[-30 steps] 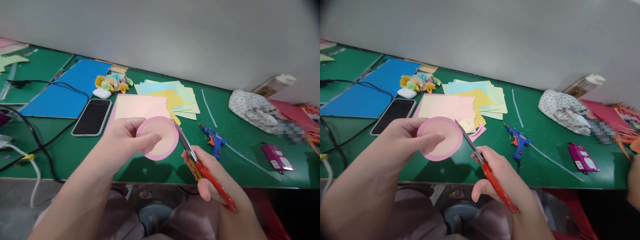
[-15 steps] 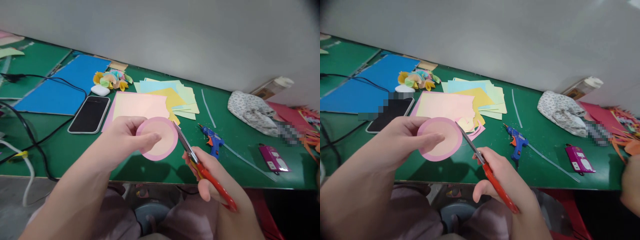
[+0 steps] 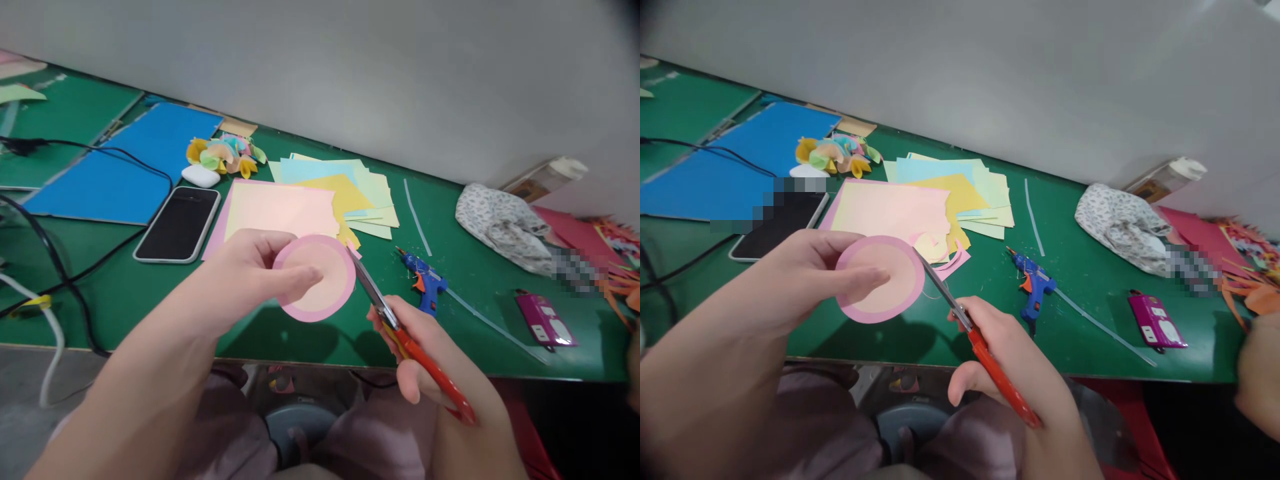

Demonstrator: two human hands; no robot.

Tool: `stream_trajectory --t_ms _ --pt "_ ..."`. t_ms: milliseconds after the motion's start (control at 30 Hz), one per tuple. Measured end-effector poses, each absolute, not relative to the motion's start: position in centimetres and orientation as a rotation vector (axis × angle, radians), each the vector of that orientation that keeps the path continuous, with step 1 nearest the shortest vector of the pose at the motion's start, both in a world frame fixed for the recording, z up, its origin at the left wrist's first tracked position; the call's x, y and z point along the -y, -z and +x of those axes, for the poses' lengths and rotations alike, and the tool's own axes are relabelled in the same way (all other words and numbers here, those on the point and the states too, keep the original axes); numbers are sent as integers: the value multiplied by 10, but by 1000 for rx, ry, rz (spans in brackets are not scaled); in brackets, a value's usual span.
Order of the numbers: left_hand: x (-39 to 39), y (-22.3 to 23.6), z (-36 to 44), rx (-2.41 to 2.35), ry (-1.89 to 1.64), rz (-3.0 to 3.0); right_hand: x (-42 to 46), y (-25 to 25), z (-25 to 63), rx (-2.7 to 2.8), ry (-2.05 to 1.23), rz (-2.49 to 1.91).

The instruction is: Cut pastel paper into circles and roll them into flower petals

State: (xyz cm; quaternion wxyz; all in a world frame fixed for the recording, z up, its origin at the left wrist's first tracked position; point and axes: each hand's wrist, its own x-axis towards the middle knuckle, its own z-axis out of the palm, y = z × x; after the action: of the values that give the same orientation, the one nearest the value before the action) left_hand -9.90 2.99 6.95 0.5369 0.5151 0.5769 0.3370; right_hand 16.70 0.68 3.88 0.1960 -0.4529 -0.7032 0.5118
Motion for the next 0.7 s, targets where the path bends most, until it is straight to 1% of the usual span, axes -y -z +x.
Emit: stream_trajectory --t_ms 700 --pt "-33 -66 -100 -1333 -787 1235 -7 -44 167 1984 -1438 -1285"
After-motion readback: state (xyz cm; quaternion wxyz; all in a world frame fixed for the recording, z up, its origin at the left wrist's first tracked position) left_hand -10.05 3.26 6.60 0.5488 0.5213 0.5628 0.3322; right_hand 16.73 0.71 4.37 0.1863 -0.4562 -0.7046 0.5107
